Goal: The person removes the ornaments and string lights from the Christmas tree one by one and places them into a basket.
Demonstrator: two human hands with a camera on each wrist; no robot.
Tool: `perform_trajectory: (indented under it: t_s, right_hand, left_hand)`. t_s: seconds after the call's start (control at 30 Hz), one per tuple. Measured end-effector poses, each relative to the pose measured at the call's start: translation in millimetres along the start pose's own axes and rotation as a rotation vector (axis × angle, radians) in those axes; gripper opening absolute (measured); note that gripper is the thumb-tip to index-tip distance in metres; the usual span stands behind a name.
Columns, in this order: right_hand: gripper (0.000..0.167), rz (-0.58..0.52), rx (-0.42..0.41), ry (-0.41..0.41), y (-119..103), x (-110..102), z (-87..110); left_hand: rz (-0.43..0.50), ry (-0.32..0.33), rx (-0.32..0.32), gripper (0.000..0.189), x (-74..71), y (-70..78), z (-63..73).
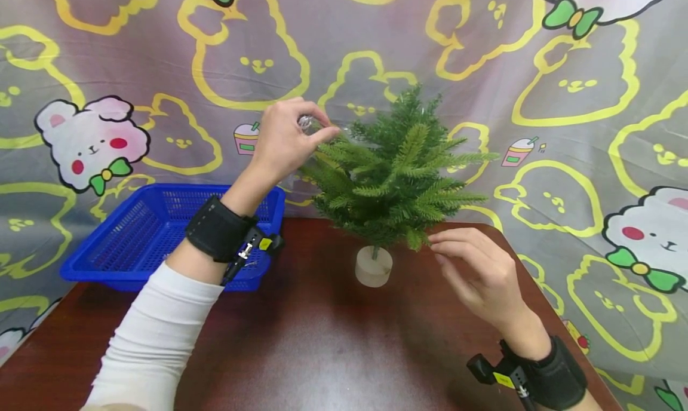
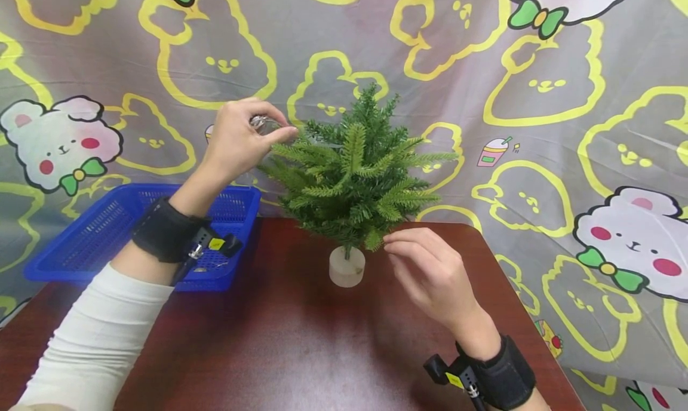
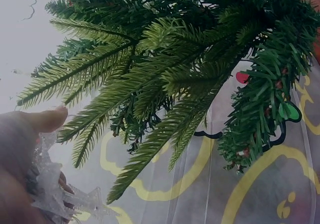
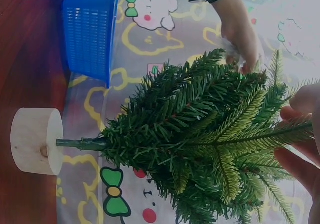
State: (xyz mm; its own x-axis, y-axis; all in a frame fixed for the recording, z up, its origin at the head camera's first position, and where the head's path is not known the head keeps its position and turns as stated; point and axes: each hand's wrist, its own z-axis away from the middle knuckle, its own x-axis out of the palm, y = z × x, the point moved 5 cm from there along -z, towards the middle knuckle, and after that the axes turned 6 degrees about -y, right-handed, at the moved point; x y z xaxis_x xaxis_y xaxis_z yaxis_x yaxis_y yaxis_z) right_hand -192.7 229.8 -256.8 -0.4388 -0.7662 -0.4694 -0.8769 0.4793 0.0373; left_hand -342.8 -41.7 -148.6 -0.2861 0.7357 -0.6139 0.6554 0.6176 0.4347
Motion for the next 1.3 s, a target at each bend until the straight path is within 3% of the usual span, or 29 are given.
perform_trajectory:
  t_s: [0.17,0.3,0.53,0.67,0.9,1.03,1.2,1.3]
  right_hand:
    - [0.026,0.003,0.002,-0.013,0,1,0.9]
    - [0.027,0.006,0.005,-0.031,1,3,2.0]
    - [0.027,0.009,0.014,-0.049,1,5,3.2]
    - [0.025,0.009,0.017,-0.051,1,6,3.4]
    - [0.028,0.023,0.029,-0.049,1,6,4.5]
    - [0.028,0.016,0.025,-0.044,0,5,5.4]
    - [0.027,0.008,0.026,-0.053,1,6,5.5]
    - [0.024,0.005,0.025,-0.055,1,6,5.4]
  left_hand:
    - [0.069,-0.059,-0.001,0.021,5.3,-0.8,-2.9]
    - [0.069,-0.103,0.018,0.02,9.6,0.0,-3.4]
    - [0.059,-0.05,0.002,0.027,4.7,1.5,-3.7]
    - [0.082,0.026,-0.002,0.031,-1.6,1.6,-3.1]
    - [0.139,0.284,0.046,0.039,-18.5,-0.4,3.0]
    - [0.231,0.407,0.06,0.043,-27.1,-3.4,10.3]
    - [0.333,0.499,0.11,0.044,-38.9,-8.4,21.0]
    - [0.362,0.506,0.1,0.045,-44.0,-12.1,26.4]
